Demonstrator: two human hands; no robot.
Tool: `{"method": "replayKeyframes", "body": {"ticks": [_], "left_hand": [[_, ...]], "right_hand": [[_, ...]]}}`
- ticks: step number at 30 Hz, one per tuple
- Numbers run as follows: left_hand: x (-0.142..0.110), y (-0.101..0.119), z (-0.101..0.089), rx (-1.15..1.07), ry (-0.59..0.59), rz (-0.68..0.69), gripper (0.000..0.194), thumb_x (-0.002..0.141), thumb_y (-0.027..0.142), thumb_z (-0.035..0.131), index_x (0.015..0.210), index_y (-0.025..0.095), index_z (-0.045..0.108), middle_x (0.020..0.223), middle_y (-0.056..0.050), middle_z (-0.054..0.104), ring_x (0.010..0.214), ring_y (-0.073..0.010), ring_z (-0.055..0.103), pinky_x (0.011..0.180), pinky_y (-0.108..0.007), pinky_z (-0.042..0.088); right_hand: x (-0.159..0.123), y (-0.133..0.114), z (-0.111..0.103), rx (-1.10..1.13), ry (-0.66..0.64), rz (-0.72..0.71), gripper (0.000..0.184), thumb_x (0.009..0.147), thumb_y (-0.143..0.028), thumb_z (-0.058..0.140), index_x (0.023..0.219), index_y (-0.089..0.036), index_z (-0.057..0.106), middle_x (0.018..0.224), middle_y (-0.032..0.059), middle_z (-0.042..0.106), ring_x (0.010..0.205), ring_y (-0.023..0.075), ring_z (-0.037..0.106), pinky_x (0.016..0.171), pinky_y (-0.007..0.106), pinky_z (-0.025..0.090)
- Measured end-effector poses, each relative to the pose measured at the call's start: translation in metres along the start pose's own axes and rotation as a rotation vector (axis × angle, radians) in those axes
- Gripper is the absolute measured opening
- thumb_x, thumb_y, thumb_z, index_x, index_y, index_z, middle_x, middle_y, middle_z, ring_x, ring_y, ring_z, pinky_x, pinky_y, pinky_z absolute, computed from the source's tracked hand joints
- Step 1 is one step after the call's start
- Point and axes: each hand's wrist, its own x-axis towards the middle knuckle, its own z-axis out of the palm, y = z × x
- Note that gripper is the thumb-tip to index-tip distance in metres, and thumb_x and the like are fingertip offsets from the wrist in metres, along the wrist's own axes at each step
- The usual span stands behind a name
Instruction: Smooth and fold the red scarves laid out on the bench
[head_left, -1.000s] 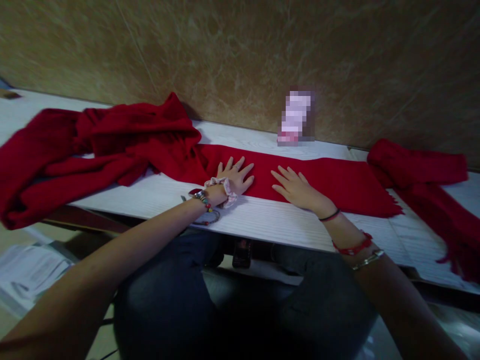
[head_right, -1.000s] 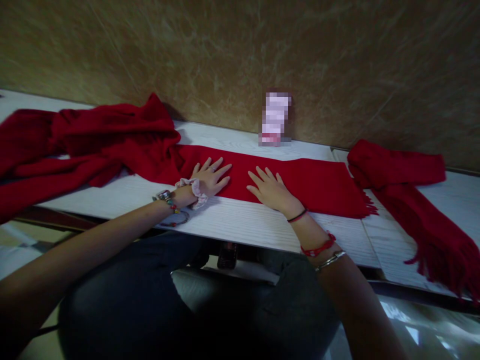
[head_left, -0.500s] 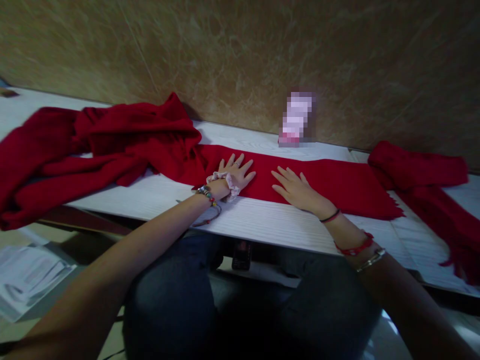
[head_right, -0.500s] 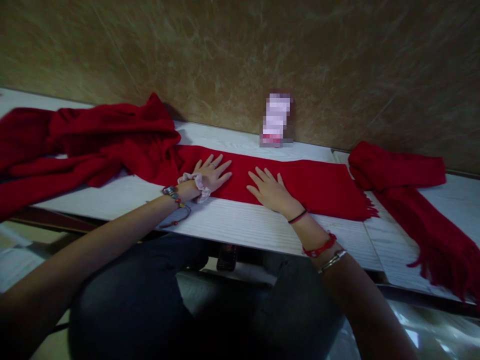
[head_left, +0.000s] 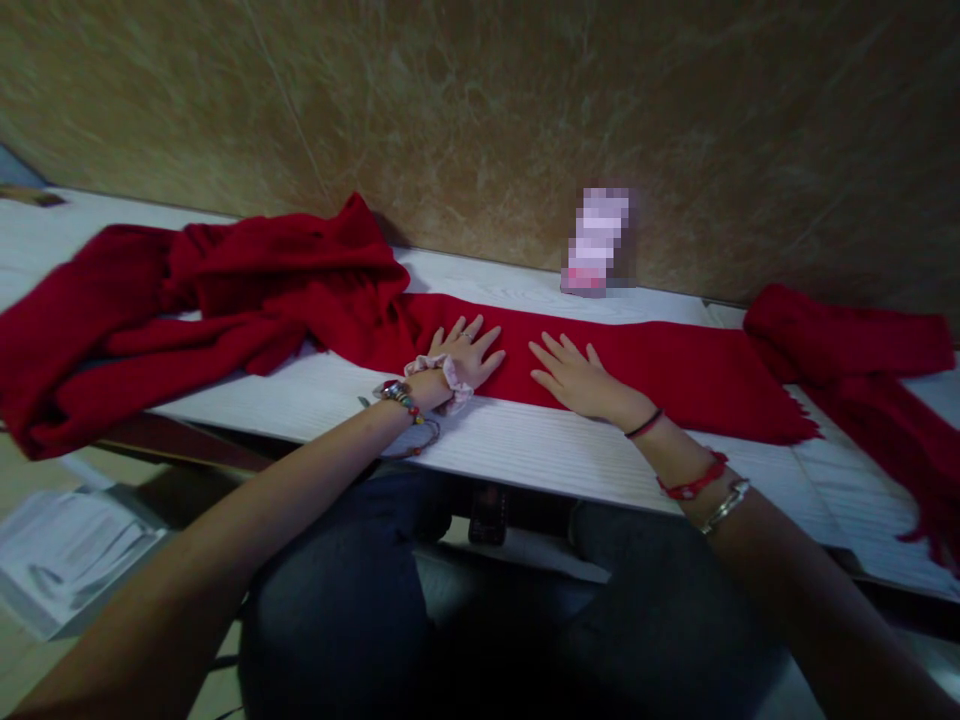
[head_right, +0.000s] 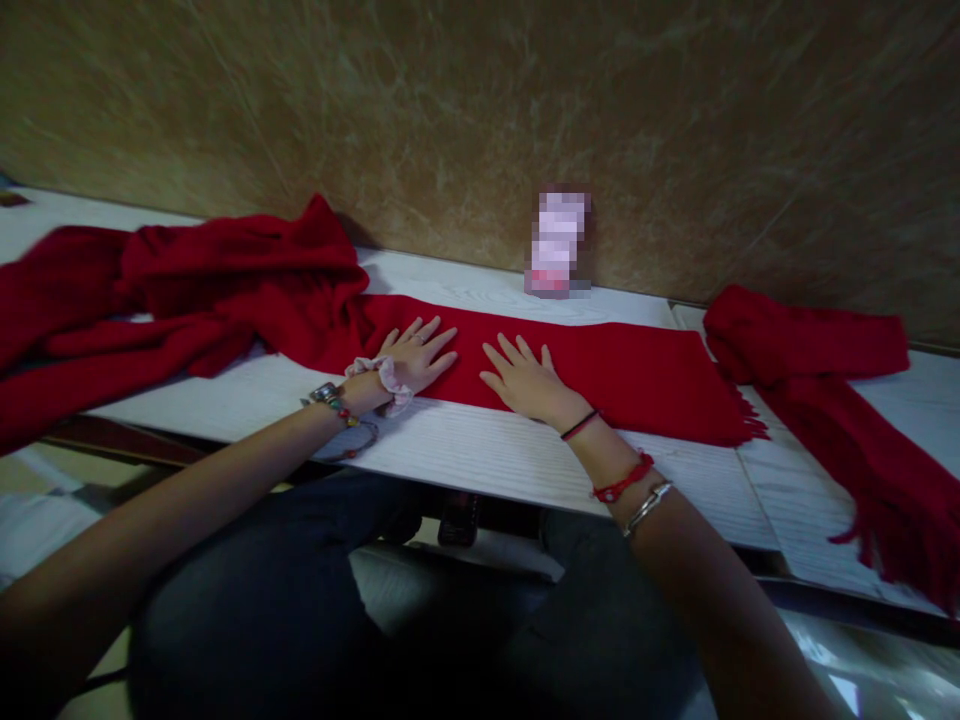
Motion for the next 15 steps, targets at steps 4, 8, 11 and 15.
{"method": "replayKeyframes", "body": {"ticks": [4, 8, 11, 15], "left_hand": [[-0.006, 0.0, -0.002, -0.017, -0.007, -0.015, 0.05, 0.092, 0.044, 0.028, 0.138, 0.026, 0.03, 0.146, -0.004, 0.022, 0.134, -0.0271, 0.017, 0.106, -0.046, 0.019], [-0.006, 0.002, -0.007, -0.041, -0.009, -0.036, 0.049, 0.091, 0.043, 0.031, 0.137, 0.026, 0.032, 0.146, -0.005, 0.022, 0.134, -0.0266, 0.016, 0.107, -0.044, 0.018], [0.007, 0.008, -0.013, -0.065, 0.018, -0.036, 0.048, 0.09, 0.044, 0.033, 0.135, 0.026, 0.035, 0.145, -0.006, 0.025, 0.134, -0.0263, 0.016, 0.107, -0.043, 0.018], [0.03, 0.014, -0.012, -0.063, 0.113, 0.006, 0.048, 0.09, 0.044, 0.034, 0.132, 0.022, 0.041, 0.143, -0.008, 0.028, 0.133, -0.0281, 0.019, 0.106, -0.043, 0.022]], "right_hand": [[-0.013, 0.032, 0.007, -0.043, -0.103, 0.096, 0.056, 0.088, -0.047, 0.024, 0.14, -0.026, 0.025, 0.148, 0.0055, 0.018, 0.133, 0.0321, 0.015, 0.1, 0.062, 0.018], [-0.022, 0.074, -0.006, -0.089, -0.056, 0.209, 0.06, 0.087, -0.047, 0.024, 0.136, -0.014, 0.033, 0.143, 0.0153, 0.029, 0.129, 0.0351, 0.025, 0.1, 0.059, 0.023], [-0.007, 0.073, -0.017, -0.082, 0.022, 0.129, 0.063, 0.086, -0.049, 0.027, 0.135, -0.01, 0.034, 0.142, 0.0169, 0.03, 0.13, 0.0338, 0.023, 0.102, 0.054, 0.024], [0.029, 0.039, -0.013, -0.043, 0.084, 0.037, 0.061, 0.087, -0.047, 0.028, 0.137, -0.01, 0.03, 0.144, 0.0151, 0.026, 0.132, 0.0312, 0.019, 0.103, 0.051, 0.025]]}}
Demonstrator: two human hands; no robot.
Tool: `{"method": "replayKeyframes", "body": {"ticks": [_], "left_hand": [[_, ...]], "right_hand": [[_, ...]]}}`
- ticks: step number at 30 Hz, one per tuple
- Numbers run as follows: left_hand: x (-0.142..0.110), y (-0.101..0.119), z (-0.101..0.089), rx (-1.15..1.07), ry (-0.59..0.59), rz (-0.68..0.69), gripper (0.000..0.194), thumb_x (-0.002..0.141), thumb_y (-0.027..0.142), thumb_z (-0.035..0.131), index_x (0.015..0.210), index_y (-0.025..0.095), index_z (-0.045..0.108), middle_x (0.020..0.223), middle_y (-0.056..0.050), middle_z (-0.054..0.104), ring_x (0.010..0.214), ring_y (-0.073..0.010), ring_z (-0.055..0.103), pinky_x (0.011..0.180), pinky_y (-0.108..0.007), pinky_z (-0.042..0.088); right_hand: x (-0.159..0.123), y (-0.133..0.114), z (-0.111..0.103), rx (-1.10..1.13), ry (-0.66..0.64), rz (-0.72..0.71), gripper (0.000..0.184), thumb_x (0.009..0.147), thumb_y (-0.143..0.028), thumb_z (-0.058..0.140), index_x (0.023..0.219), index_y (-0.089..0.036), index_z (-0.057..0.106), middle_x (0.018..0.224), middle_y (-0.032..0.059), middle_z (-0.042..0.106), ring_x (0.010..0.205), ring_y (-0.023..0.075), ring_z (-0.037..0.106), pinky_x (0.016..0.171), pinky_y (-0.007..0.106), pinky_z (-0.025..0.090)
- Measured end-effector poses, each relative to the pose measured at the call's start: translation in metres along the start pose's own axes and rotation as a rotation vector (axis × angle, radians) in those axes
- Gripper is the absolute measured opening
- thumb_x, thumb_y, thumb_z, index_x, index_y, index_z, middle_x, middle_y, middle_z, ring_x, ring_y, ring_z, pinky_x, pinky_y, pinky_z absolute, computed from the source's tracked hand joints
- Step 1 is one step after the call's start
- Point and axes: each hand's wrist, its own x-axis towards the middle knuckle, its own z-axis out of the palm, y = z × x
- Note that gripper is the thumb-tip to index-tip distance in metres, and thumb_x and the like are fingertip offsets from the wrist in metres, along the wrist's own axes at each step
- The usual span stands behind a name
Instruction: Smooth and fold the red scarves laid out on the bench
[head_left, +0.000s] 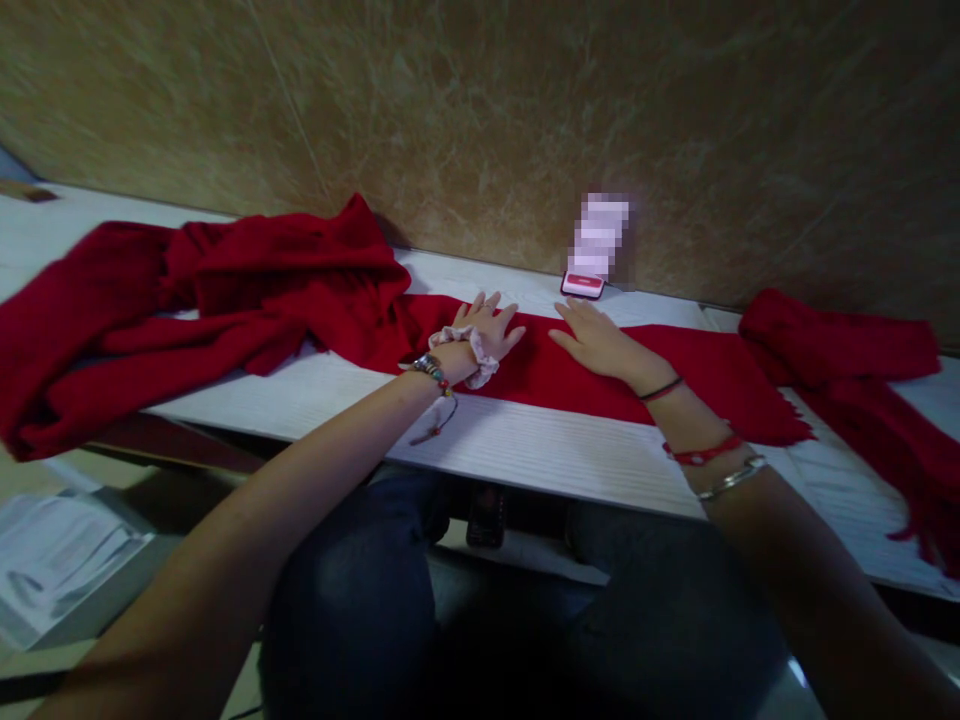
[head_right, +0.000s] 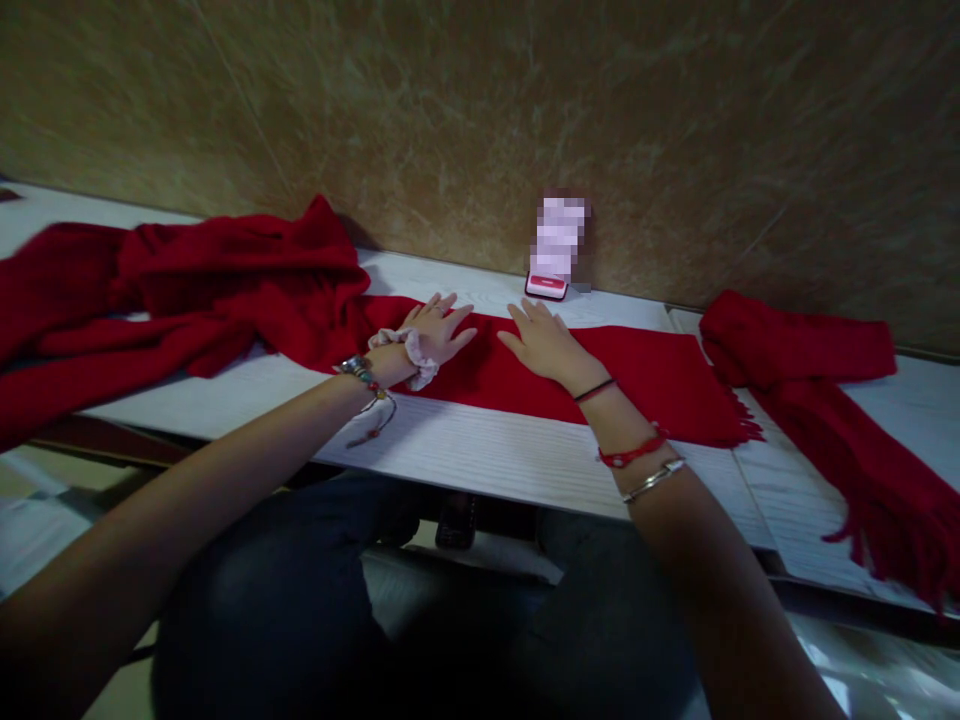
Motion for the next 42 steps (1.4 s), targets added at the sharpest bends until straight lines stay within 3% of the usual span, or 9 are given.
{"method": "replayKeyframes", "body": {"ticks": [5, 12, 20, 23, 26, 29, 31, 34, 42], "left_hand": [[0.005, -0.011, 0.017, -0.007, -0.072, 0.01, 0.048, 0.091, 0.041, 0.03, 0.135, 0.024, 0.035, 0.144, -0.005, 0.027, 0.133, -0.0253, 0.02, 0.107, -0.043, 0.02], [0.0, -0.015, 0.016, -0.035, -0.072, 0.003, 0.049, 0.09, 0.043, 0.029, 0.136, 0.027, 0.034, 0.144, 0.0, 0.027, 0.133, -0.0229, 0.019, 0.108, -0.039, 0.017], [0.0, -0.013, 0.014, -0.024, -0.083, -0.008, 0.049, 0.091, 0.041, 0.028, 0.136, 0.025, 0.034, 0.144, -0.004, 0.027, 0.132, -0.0271, 0.02, 0.106, -0.044, 0.02], [0.001, -0.012, 0.014, -0.014, -0.032, 0.029, 0.047, 0.089, 0.038, 0.032, 0.132, 0.021, 0.04, 0.142, -0.006, 0.031, 0.131, -0.0254, 0.024, 0.106, -0.043, 0.021], [0.0, -0.004, 0.013, 0.005, 0.042, 0.08, 0.044, 0.088, 0.033, 0.035, 0.13, 0.02, 0.043, 0.14, -0.006, 0.034, 0.13, -0.0213, 0.027, 0.107, -0.04, 0.021], [-0.002, 0.005, 0.014, -0.011, -0.017, 0.03, 0.047, 0.09, 0.038, 0.03, 0.134, 0.021, 0.038, 0.142, -0.006, 0.03, 0.132, -0.0223, 0.024, 0.107, -0.041, 0.021], [-0.004, 0.008, 0.015, -0.002, -0.078, 0.007, 0.05, 0.091, 0.042, 0.027, 0.136, 0.022, 0.034, 0.144, -0.007, 0.026, 0.133, -0.0245, 0.02, 0.106, -0.043, 0.02], [-0.005, 0.007, 0.016, 0.036, -0.114, 0.013, 0.051, 0.092, 0.044, 0.025, 0.138, 0.023, 0.031, 0.145, -0.006, 0.023, 0.133, -0.0261, 0.018, 0.107, -0.043, 0.018], [-0.005, 0.003, 0.018, 0.026, -0.097, 0.015, 0.051, 0.092, 0.044, 0.025, 0.138, 0.023, 0.029, 0.146, -0.007, 0.022, 0.134, -0.0248, 0.017, 0.107, -0.04, 0.017]], "right_hand": [[0.004, -0.011, 0.021, -0.004, -0.091, 0.042, 0.056, 0.09, -0.041, 0.024, 0.138, -0.013, 0.029, 0.145, 0.0141, 0.023, 0.132, 0.0295, 0.02, 0.103, 0.054, 0.022], [-0.038, 0.047, 0.008, -0.099, -0.088, 0.217, 0.052, 0.091, -0.034, 0.024, 0.138, -0.012, 0.03, 0.144, 0.0149, 0.026, 0.131, 0.033, 0.023, 0.101, 0.061, 0.011], [-0.068, 0.095, -0.01, -0.08, 0.019, 0.413, 0.056, 0.092, -0.036, 0.019, 0.136, -0.004, 0.032, 0.141, 0.0252, 0.025, 0.128, 0.0428, 0.021, 0.093, 0.066, 0.019], [-0.057, 0.075, -0.015, -0.097, 0.063, 0.391, 0.058, 0.091, -0.04, 0.023, 0.137, -0.004, 0.03, 0.143, 0.0249, 0.021, 0.129, 0.0422, 0.017, 0.095, 0.065, 0.016], [-0.035, 0.032, -0.015, -0.097, 0.054, 0.167, 0.055, 0.091, -0.039, 0.024, 0.139, -0.012, 0.026, 0.146, 0.0171, 0.018, 0.133, 0.034, 0.014, 0.1, 0.06, 0.015], [-0.016, -0.003, -0.005, -0.093, 0.002, -0.023, 0.054, 0.091, -0.04, 0.025, 0.139, -0.016, 0.026, 0.147, 0.0124, 0.017, 0.133, 0.0304, 0.015, 0.101, 0.058, 0.02], [-0.013, -0.006, 0.003, -0.094, -0.066, -0.023, 0.054, 0.09, -0.041, 0.025, 0.139, -0.018, 0.026, 0.147, 0.0109, 0.02, 0.133, 0.0292, 0.015, 0.101, 0.057, 0.019], [-0.024, 0.022, 0.012, -0.085, -0.119, 0.09, 0.052, 0.091, -0.038, 0.021, 0.139, -0.018, 0.025, 0.146, 0.0107, 0.022, 0.133, 0.0273, 0.019, 0.102, 0.057, 0.019], [-0.078, 0.111, 0.0, -0.093, -0.02, 0.295, 0.051, 0.093, -0.033, 0.017, 0.137, -0.014, 0.031, 0.144, 0.0156, 0.026, 0.132, 0.0303, 0.021, 0.1, 0.056, 0.021]]}}
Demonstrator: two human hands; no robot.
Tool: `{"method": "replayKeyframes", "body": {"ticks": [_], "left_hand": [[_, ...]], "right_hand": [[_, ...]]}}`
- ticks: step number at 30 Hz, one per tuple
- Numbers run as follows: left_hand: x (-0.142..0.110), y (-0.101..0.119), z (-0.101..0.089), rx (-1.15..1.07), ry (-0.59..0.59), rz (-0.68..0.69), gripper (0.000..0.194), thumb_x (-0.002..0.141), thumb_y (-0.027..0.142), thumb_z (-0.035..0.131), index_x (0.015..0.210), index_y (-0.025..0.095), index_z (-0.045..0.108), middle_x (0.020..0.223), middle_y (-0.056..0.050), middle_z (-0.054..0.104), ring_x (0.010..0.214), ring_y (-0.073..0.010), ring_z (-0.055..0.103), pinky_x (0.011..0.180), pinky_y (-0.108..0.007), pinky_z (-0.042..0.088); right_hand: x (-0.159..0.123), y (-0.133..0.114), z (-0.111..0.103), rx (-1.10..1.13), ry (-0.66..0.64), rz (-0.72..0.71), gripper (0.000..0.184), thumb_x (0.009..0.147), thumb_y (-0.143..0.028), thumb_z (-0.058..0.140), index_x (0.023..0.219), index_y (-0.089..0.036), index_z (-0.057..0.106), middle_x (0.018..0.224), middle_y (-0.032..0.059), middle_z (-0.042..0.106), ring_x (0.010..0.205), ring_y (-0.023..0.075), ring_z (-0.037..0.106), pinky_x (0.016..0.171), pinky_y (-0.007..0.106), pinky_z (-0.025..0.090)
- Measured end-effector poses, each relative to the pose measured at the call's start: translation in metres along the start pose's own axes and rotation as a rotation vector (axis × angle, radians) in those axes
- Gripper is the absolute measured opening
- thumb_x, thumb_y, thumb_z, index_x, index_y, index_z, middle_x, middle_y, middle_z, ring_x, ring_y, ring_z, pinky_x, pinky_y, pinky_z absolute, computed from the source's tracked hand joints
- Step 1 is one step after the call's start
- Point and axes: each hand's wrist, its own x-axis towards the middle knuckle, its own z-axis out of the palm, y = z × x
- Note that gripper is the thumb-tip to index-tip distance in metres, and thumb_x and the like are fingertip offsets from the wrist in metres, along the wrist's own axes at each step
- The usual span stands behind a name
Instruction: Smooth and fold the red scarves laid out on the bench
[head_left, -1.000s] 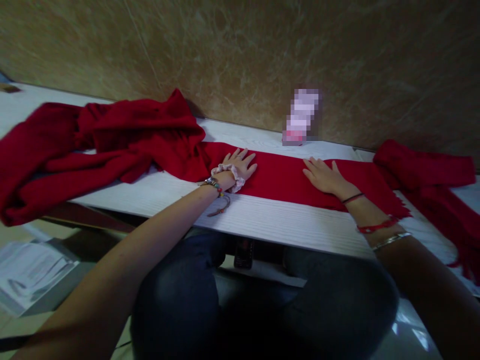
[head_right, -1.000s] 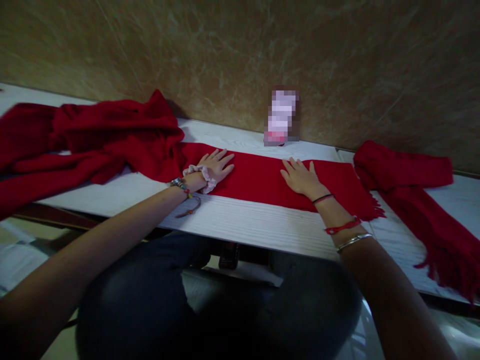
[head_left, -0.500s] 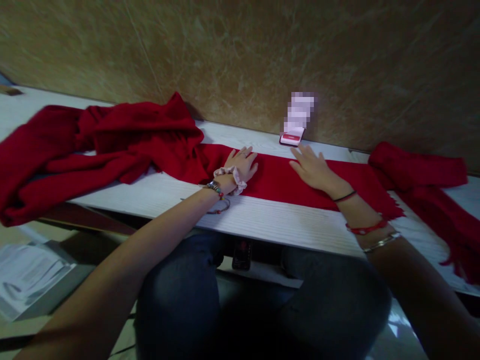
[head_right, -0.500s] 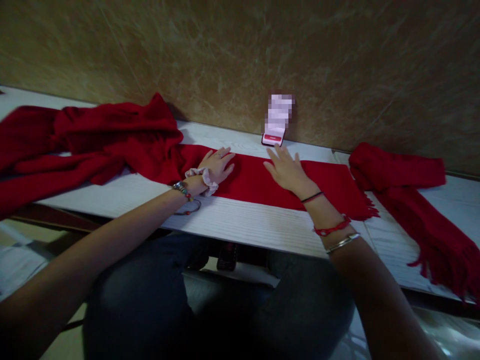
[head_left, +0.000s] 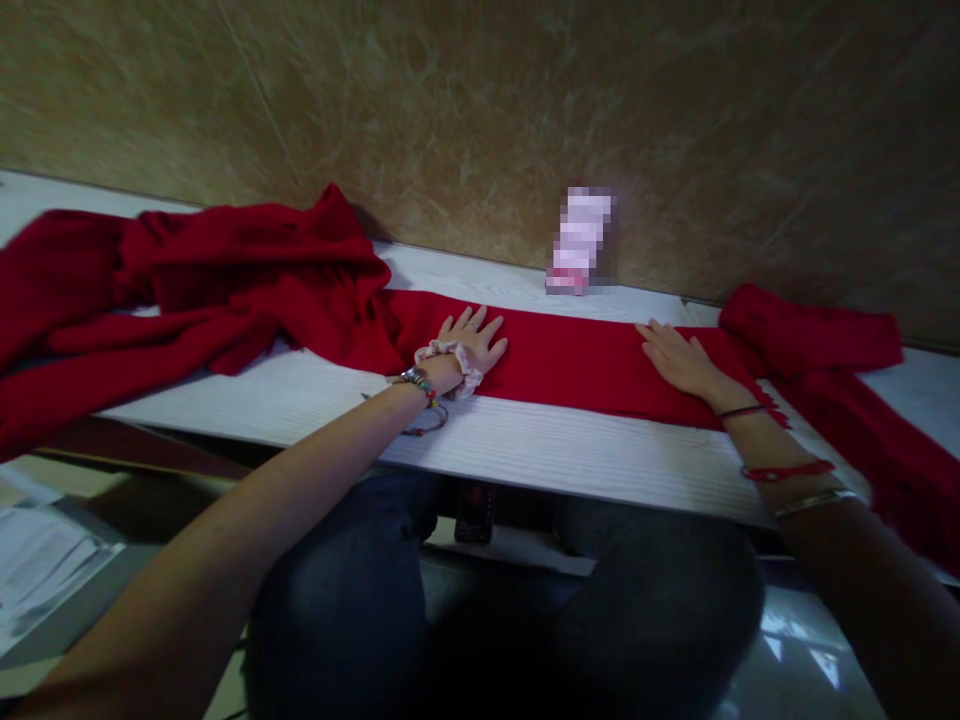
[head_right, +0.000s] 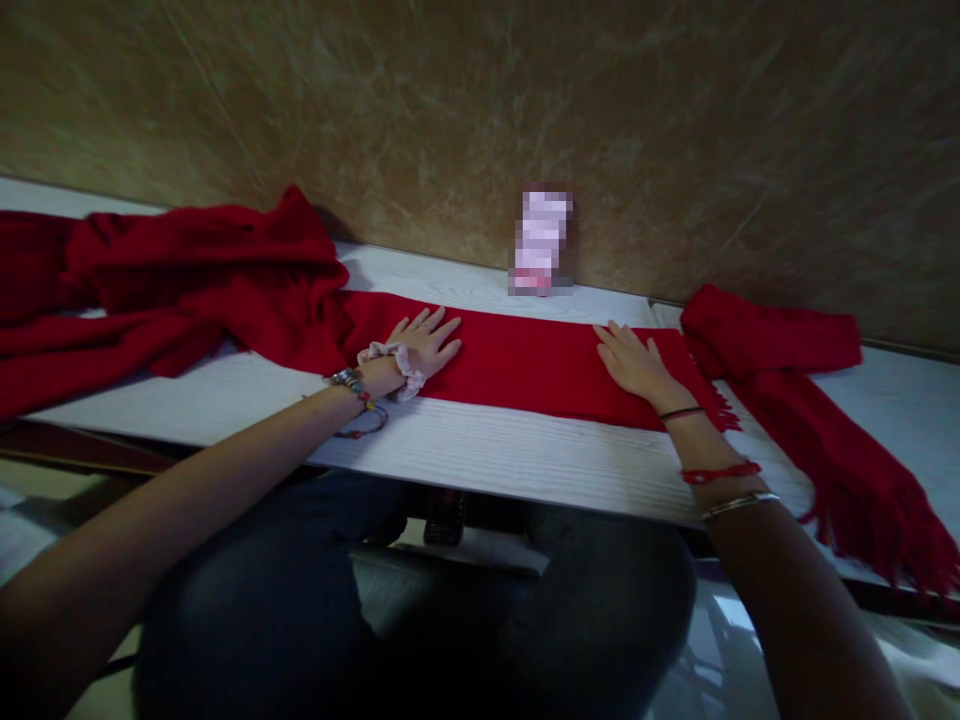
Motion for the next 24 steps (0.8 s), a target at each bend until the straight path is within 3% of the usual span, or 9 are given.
{"method": "replayKeyframes", "body": {"ticks": [4, 7, 9, 12, 15, 17, 20, 24], "left_hand": [[0.0, -0.003, 0.001, 0.007, 0.013, 0.008, 0.051, 0.091, 0.043, 0.025, 0.138, 0.023, 0.03, 0.146, -0.005, 0.022, 0.134, -0.0247, 0.018, 0.107, -0.041, 0.018], [-0.001, 0.0, -0.001, 0.011, 0.022, -0.007, 0.05, 0.091, 0.042, 0.027, 0.136, 0.023, 0.033, 0.144, -0.006, 0.025, 0.132, -0.0269, 0.021, 0.105, -0.045, 0.021], [-0.003, 0.005, -0.004, 0.026, 0.059, 0.026, 0.046, 0.09, 0.039, 0.03, 0.133, 0.023, 0.038, 0.144, -0.005, 0.027, 0.132, -0.0265, 0.022, 0.105, -0.046, 0.021], [-0.007, 0.013, -0.007, 0.04, 0.113, 0.093, 0.044, 0.091, 0.037, 0.03, 0.132, 0.024, 0.04, 0.144, -0.003, 0.026, 0.133, -0.0246, 0.021, 0.106, -0.045, 0.019], [-0.011, 0.016, -0.006, 0.014, 0.04, 0.05, 0.049, 0.091, 0.044, 0.028, 0.135, 0.024, 0.035, 0.145, -0.005, 0.025, 0.133, -0.026, 0.02, 0.106, -0.045, 0.02], [-0.013, 0.014, -0.005, 0.004, -0.012, 0.042, 0.051, 0.091, 0.047, 0.026, 0.137, 0.025, 0.032, 0.145, -0.005, 0.024, 0.133, -0.0262, 0.018, 0.106, -0.044, 0.02], [-0.013, 0.011, -0.004, 0.004, -0.022, 0.052, 0.052, 0.091, 0.047, 0.026, 0.138, 0.025, 0.03, 0.145, -0.004, 0.023, 0.134, -0.0252, 0.017, 0.107, -0.043, 0.018], [-0.012, 0.009, -0.004, 0.012, -0.022, 0.043, 0.051, 0.091, 0.045, 0.026, 0.138, 0.025, 0.03, 0.146, -0.003, 0.022, 0.134, -0.0241, 0.016, 0.107, -0.042, 0.017]], "right_hand": [[-0.011, 0.026, -0.008, -0.025, 0.049, 0.081, 0.051, 0.092, -0.029, 0.019, 0.135, -0.004, 0.034, 0.137, 0.0263, 0.033, 0.128, 0.0334, 0.028, 0.098, 0.055, 0.022], [-0.009, 0.024, -0.018, -0.046, 0.096, 0.093, 0.053, 0.092, -0.032, 0.025, 0.13, 0.001, 0.039, 0.134, 0.0324, 0.033, 0.126, 0.0385, 0.029, 0.095, 0.058, 0.025], [-0.005, 0.006, -0.023, -0.042, 0.117, 0.051, 0.052, 0.091, -0.034, 0.026, 0.132, -0.002, 0.037, 0.138, 0.0291, 0.029, 0.128, 0.0363, 0.026, 0.097, 0.055, 0.026], [-0.001, -0.043, -0.022, -0.015, 0.121, -0.107, 0.051, 0.092, -0.036, 0.026, 0.136, -0.011, 0.032, 0.144, 0.0202, 0.024, 0.131, 0.0306, 0.022, 0.1, 0.049, 0.028], [-0.006, -0.088, -0.01, -0.023, 0.104, -0.284, 0.051, 0.091, -0.039, 0.028, 0.136, -0.016, 0.034, 0.147, 0.0149, 0.019, 0.132, 0.0324, 0.018, 0.101, 0.052, 0.026], [-0.012, -0.1, -0.002, -0.041, 0.047, -0.337, 0.05, 0.092, -0.039, 0.025, 0.137, -0.018, 0.033, 0.147, 0.0133, 0.02, 0.132, 0.0317, 0.019, 0.1, 0.054, 0.026], [-0.023, -0.085, 0.004, -0.09, 0.02, -0.326, 0.049, 0.092, -0.036, 0.022, 0.137, -0.018, 0.033, 0.144, 0.0137, 0.028, 0.131, 0.0297, 0.022, 0.1, 0.054, 0.025], [-0.033, -0.037, 0.002, -0.083, 0.025, -0.204, 0.049, 0.092, -0.037, 0.021, 0.135, -0.02, 0.035, 0.143, 0.0104, 0.03, 0.131, 0.0315, 0.023, 0.1, 0.057, 0.024]]}}
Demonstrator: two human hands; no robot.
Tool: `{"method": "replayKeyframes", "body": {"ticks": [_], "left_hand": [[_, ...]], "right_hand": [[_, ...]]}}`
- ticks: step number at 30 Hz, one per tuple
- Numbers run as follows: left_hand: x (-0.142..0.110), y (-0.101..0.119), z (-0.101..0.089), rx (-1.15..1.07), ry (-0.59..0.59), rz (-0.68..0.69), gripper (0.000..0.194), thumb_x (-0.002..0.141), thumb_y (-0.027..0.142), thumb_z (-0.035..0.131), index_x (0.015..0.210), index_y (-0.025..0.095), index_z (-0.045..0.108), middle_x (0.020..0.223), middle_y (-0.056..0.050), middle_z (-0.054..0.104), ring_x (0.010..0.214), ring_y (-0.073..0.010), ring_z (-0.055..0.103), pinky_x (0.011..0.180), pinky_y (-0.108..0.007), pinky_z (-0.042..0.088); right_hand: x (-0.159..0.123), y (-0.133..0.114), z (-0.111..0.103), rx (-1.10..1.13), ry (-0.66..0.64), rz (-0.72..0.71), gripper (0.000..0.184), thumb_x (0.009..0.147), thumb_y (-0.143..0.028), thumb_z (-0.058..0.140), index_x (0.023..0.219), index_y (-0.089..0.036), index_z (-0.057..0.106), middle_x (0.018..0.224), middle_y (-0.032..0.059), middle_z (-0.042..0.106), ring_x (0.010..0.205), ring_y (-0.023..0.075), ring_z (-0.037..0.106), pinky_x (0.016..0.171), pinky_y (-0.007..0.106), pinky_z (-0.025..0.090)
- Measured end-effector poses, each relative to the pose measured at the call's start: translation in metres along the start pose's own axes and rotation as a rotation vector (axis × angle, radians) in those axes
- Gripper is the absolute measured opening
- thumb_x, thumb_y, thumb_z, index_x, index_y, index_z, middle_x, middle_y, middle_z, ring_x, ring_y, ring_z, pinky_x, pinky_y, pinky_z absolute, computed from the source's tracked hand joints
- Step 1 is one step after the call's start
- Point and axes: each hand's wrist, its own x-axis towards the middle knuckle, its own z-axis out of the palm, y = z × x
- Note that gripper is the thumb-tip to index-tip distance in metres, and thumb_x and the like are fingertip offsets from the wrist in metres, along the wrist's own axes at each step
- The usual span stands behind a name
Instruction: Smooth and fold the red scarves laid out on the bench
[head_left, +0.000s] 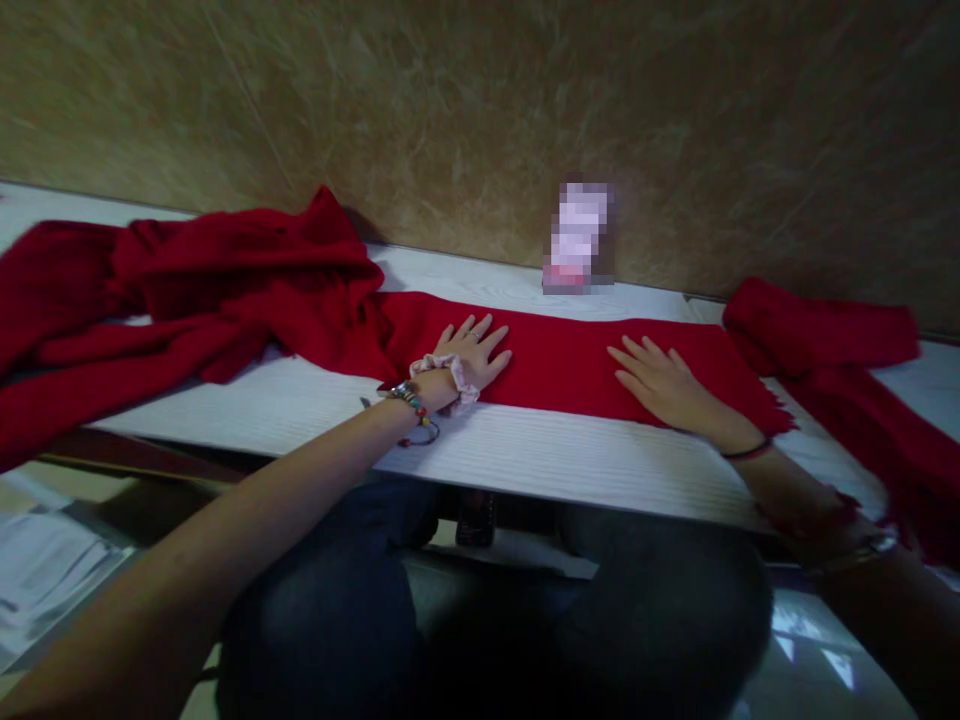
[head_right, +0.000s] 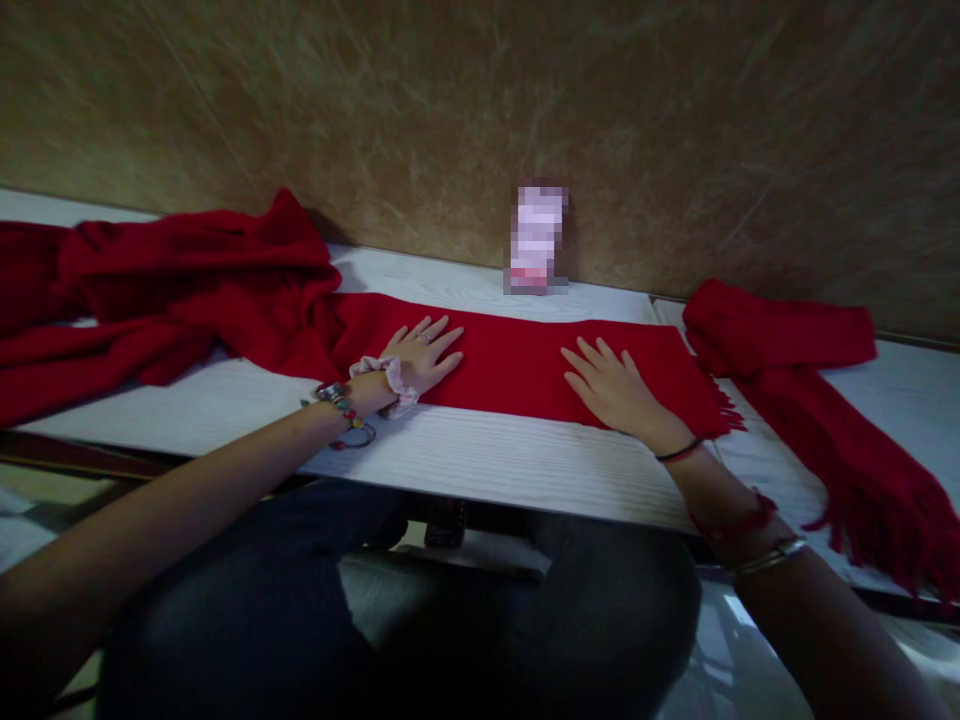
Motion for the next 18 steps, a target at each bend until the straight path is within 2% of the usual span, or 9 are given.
{"method": "replayKeyframes", "body": {"ticks": [4, 6, 8, 9, 12, 14, 16, 18], "left_hand": [[-0.002, 0.0, 0.002, -0.002, 0.0, 0.001, 0.05, 0.091, 0.044, 0.028, 0.137, 0.025, 0.031, 0.145, -0.003, 0.023, 0.134, -0.0234, 0.016, 0.107, -0.042, 0.016], [-0.002, -0.001, 0.003, -0.013, -0.004, 0.005, 0.05, 0.091, 0.043, 0.029, 0.137, 0.025, 0.031, 0.145, -0.004, 0.023, 0.134, -0.0249, 0.017, 0.106, -0.045, 0.018], [0.002, -0.004, 0.001, -0.022, -0.004, 0.02, 0.05, 0.09, 0.042, 0.031, 0.136, 0.022, 0.034, 0.144, -0.006, 0.025, 0.133, -0.0265, 0.019, 0.105, -0.045, 0.019], [0.007, -0.007, -0.002, -0.024, -0.004, 0.034, 0.049, 0.09, 0.04, 0.033, 0.135, 0.02, 0.036, 0.143, -0.007, 0.027, 0.132, -0.0268, 0.022, 0.105, -0.044, 0.021], [0.027, -0.018, -0.015, -0.02, -0.008, 0.114, 0.05, 0.086, 0.039, 0.041, 0.13, 0.015, 0.041, 0.139, -0.009, 0.036, 0.127, -0.0262, 0.031, 0.104, -0.038, 0.025], [0.044, -0.027, -0.024, -0.016, -0.018, 0.168, 0.05, 0.085, 0.039, 0.044, 0.128, 0.015, 0.044, 0.135, -0.008, 0.042, 0.124, -0.0257, 0.036, 0.102, -0.036, 0.028], [0.056, -0.035, -0.028, -0.009, -0.037, 0.207, 0.049, 0.083, 0.039, 0.046, 0.126, 0.016, 0.046, 0.132, -0.007, 0.046, 0.122, -0.0245, 0.039, 0.101, -0.034, 0.029], [0.061, -0.041, -0.024, 0.007, -0.033, 0.227, 0.046, 0.082, 0.039, 0.047, 0.124, 0.019, 0.048, 0.131, -0.006, 0.046, 0.121, -0.0219, 0.04, 0.101, -0.031, 0.029]], "right_hand": [[-0.012, 0.031, -0.002, 0.042, -0.025, 0.153, 0.05, 0.091, -0.036, 0.022, 0.137, -0.017, 0.033, 0.145, 0.012, 0.026, 0.13, 0.0358, 0.022, 0.099, 0.058, 0.024], [-0.011, 0.029, -0.005, 0.05, -0.029, 0.23, 0.051, 0.091, -0.036, 0.024, 0.136, -0.014, 0.034, 0.143, 0.016, 0.028, 0.13, 0.0367, 0.023, 0.098, 0.06, 0.023], [-0.006, 0.013, -0.011, 0.082, -0.001, 0.242, 0.052, 0.09, -0.037, 0.027, 0.135, -0.012, 0.035, 0.142, 0.0187, 0.029, 0.13, 0.0349, 0.024, 0.098, 0.06, 0.023], [-0.003, 0.001, -0.015, 0.105, 0.021, 0.213, 0.052, 0.089, -0.037, 0.03, 0.134, -0.012, 0.036, 0.141, 0.0191, 0.03, 0.13, 0.0332, 0.026, 0.098, 0.06, 0.023], [0.007, -0.043, -0.027, 0.166, 0.046, -0.071, 0.048, 0.087, -0.038, 0.038, 0.131, -0.019, 0.042, 0.141, 0.0127, 0.034, 0.129, 0.028, 0.029, 0.1, 0.058, 0.024], [0.014, -0.071, -0.033, 0.167, 0.054, -0.211, 0.045, 0.086, -0.037, 0.042, 0.127, -0.019, 0.047, 0.137, 0.0116, 0.04, 0.128, 0.0253, 0.032, 0.102, 0.052, 0.025], [0.018, -0.093, -0.036, 0.167, 0.061, -0.295, 0.045, 0.085, -0.035, 0.045, 0.125, -0.014, 0.049, 0.134, 0.0133, 0.044, 0.126, 0.0236, 0.036, 0.103, 0.045, 0.029], [0.022, -0.108, -0.035, 0.156, 0.061, -0.33, 0.045, 0.084, -0.031, 0.047, 0.123, -0.01, 0.05, 0.131, 0.0152, 0.047, 0.123, 0.0229, 0.04, 0.101, 0.039, 0.033]]}}
